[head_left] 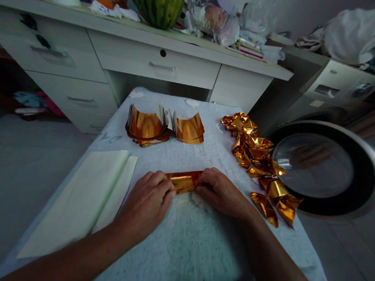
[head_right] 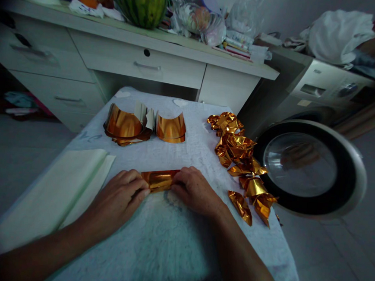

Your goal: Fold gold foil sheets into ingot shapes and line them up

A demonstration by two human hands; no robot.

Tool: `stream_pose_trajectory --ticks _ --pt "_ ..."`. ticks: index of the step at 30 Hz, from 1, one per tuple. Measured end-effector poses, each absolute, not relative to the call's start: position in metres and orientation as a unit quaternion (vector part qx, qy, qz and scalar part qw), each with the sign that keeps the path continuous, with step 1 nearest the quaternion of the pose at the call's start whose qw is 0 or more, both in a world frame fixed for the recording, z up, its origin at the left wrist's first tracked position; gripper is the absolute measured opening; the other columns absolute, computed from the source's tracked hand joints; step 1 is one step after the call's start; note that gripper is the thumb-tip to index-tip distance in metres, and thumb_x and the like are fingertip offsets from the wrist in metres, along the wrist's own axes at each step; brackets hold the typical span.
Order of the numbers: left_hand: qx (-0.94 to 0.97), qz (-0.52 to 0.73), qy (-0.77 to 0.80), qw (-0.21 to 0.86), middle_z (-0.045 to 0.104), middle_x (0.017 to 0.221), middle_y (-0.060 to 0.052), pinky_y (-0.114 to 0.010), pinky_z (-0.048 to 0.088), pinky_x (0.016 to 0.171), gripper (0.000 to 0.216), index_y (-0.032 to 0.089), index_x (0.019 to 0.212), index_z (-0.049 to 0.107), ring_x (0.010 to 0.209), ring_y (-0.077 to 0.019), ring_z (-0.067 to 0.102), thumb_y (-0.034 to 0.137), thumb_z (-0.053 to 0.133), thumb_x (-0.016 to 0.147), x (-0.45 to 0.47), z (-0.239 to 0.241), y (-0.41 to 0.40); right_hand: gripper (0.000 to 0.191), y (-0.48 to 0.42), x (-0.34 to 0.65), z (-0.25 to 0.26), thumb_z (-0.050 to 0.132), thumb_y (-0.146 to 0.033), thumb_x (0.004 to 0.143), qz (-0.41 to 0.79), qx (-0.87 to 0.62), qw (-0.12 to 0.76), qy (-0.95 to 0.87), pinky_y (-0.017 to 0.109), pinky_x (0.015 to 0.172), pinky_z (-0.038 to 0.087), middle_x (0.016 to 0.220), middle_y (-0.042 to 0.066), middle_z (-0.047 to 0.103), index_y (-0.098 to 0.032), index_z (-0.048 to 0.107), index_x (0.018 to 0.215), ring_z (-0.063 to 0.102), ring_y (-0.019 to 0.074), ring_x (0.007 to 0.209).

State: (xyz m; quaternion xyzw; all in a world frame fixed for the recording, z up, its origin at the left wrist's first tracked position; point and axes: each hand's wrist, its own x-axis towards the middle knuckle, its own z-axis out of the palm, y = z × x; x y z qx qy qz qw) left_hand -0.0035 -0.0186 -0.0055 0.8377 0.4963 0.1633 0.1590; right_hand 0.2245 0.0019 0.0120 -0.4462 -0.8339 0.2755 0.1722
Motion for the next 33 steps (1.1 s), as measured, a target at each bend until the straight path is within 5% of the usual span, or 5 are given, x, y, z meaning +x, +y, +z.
stream_pose_trajectory --ticks 12,20,33 --pt "0.830 0.160 0.518 0.133 0.058 0.084 -0.003 -0.037 0.045 0.076 0.024 0.018 0.075 0.063 0.082 -0.0203 0.052 0.032 0.053 0.093 -0.0072 -0.0077 -0.0138 0.010 0.0030 0.2294 0.0140 0.059 -0.018 0.090 0.252 -0.501 0.118 -0.820 0.032 0.077 0.037 0.084 0.004 0.060 -0.017 0.064 0.081 0.050 0.0181 0.083" --pt "0.823 0.153 0.517 0.176 0.056 0.086 -0.004 -0.039 0.044 0.079 0.017 0.018 0.079 0.062 0.086 -0.0217 0.052 0.020 0.049 0.090 -0.0094 -0.0029 -0.0148 0.007 0.0038 0.2284 0.0110 0.063 -0.019 0.088 0.242 -0.527 0.105 -0.808 0.032 0.078 0.036 0.086 0.005 0.060 -0.017 0.065 0.082 0.050 0.0189 0.086" --pt "0.817 0.124 0.535 0.176 0.056 0.084 -0.005 -0.040 0.043 0.081 0.025 0.018 0.078 0.063 0.085 -0.0231 0.052 0.025 0.046 0.093 -0.0107 -0.0069 -0.0104 0.010 0.0037 0.2255 0.0131 0.064 -0.020 0.087 0.228 -0.554 0.081 -0.797 0.031 0.078 0.034 0.085 0.005 0.059 -0.016 0.064 0.078 0.048 0.0186 0.085"
